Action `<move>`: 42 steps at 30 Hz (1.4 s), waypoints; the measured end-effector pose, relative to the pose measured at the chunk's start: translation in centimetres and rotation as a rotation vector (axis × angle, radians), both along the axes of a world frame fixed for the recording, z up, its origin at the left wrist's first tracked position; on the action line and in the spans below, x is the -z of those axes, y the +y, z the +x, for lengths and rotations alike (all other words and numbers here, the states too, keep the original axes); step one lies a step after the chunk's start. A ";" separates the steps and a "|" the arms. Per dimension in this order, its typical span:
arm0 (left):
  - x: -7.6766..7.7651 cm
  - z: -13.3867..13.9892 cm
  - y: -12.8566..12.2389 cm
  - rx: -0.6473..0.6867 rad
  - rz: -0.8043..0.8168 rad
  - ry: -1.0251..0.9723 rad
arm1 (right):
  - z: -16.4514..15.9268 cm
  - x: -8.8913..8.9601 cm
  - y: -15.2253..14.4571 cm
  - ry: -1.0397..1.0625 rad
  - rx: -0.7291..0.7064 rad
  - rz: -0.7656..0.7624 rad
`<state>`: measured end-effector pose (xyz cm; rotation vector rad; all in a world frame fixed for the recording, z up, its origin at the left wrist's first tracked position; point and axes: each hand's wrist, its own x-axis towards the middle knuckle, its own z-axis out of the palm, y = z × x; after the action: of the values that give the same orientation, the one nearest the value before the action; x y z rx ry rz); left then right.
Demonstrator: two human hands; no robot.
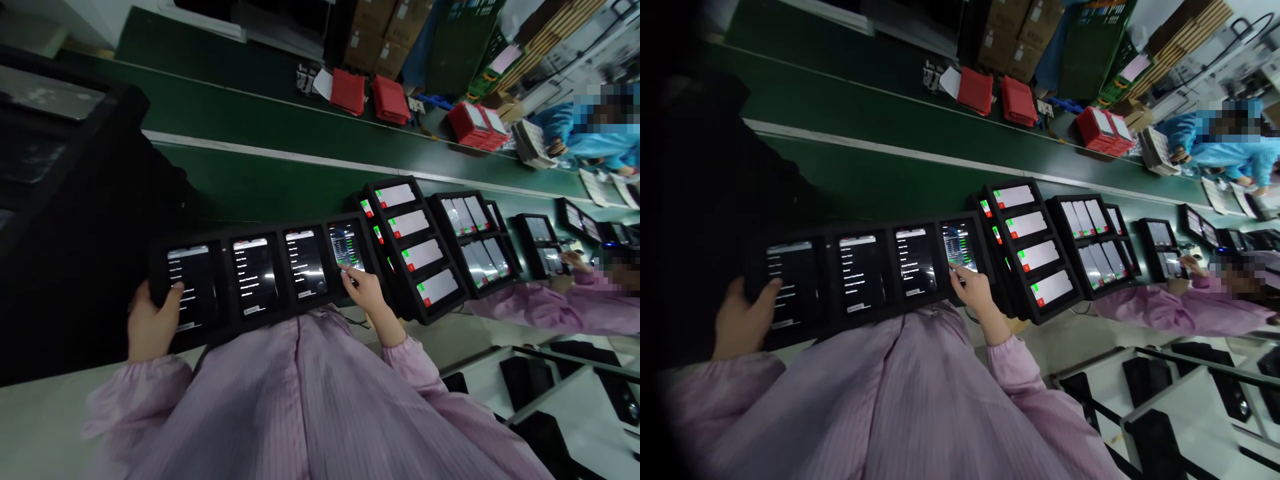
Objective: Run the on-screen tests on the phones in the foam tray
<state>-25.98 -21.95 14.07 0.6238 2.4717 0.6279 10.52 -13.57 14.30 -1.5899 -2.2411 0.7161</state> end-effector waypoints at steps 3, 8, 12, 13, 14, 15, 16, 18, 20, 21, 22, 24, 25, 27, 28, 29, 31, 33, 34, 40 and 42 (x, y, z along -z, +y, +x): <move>-0.3 0.1 0.1 0.004 -0.012 -0.019 | 0.1 -0.1 0.1 0.022 0.063 0.029; 0.5 -0.3 -0.2 0.001 0.020 0.001 | 1.0 -0.6 0.6 0.040 0.165 0.092; 0.9 -0.4 -0.3 0.006 0.033 -0.001 | 0.8 -0.5 0.9 0.041 0.148 0.083; 0.9 -0.4 -0.2 0.006 0.029 -0.004 | 0.6 -0.5 1.0 0.043 0.142 0.077; 0.8 -0.4 -0.2 0.007 0.025 -0.005 | 0.5 -0.4 1.1 0.046 0.137 0.072; 0.7 -0.3 -0.1 0.005 0.022 -0.005 | 0.3 -0.4 1.1 0.051 0.134 0.071; 0.6 -0.3 -0.1 0.004 0.022 -0.004 | 0.2 -0.5 1.1 0.061 0.135 0.075; 0.4 -0.3 0.0 0.006 0.031 -0.009 | -0.2 -0.6 1.1 0.095 0.148 0.099; 0.4 -0.2 0.1 0.010 0.033 -0.022 | -0.8 -0.9 1.1 0.131 0.153 0.122; 0.4 -0.2 0.1 0.013 0.033 -0.025 | -1.3 -0.9 1.0 0.142 0.139 0.122; 0.4 -0.2 0.1 0.013 0.034 -0.024 | -1.9 -1.0 1.0 0.145 0.110 0.112; 0.5 -0.3 0.0 0.011 0.043 -0.017 | -3.4 -0.9 1.2 0.134 0.030 0.074; 0.6 -0.3 0.0 0.010 0.052 -0.011 | -4.2 -0.8 1.3 0.124 -0.010 0.053; 0.7 -0.4 0.0 0.004 0.060 -0.007 | -5.9 -0.5 1.8 0.105 -0.065 0.024; 0.8 -0.4 -0.1 0.005 0.061 -0.009 | -6.7 -0.3 2.0 0.096 -0.077 0.019; 0.9 -0.5 -0.1 0.004 0.062 -0.012 | -7.3 -0.2 2.3 0.085 -0.082 0.020; 1.2 -0.6 -0.2 -0.004 0.059 -0.015 | -8.1 0.1 2.7 0.052 -0.083 0.028; 1.5 -0.8 -0.3 -0.020 0.064 -0.011 | -8.1 0.2 3.0 0.019 -0.079 0.033; 1.7 -0.8 -0.4 -0.025 0.070 -0.006 | -7.8 0.1 3.1 0.009 -0.068 0.037; 1.8 -0.9 -0.3 -0.017 0.052 0.000 | -4.4 0.0 3.7 0.003 0.137 0.120; 1.4 -0.7 0.0 -0.012 0.027 -0.006 | -3.7 0.2 4.1 -0.005 0.174 0.132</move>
<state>-26.70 -22.00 12.67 0.6168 2.4674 0.6673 6.79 -9.52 14.12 -1.6965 -2.0741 0.5073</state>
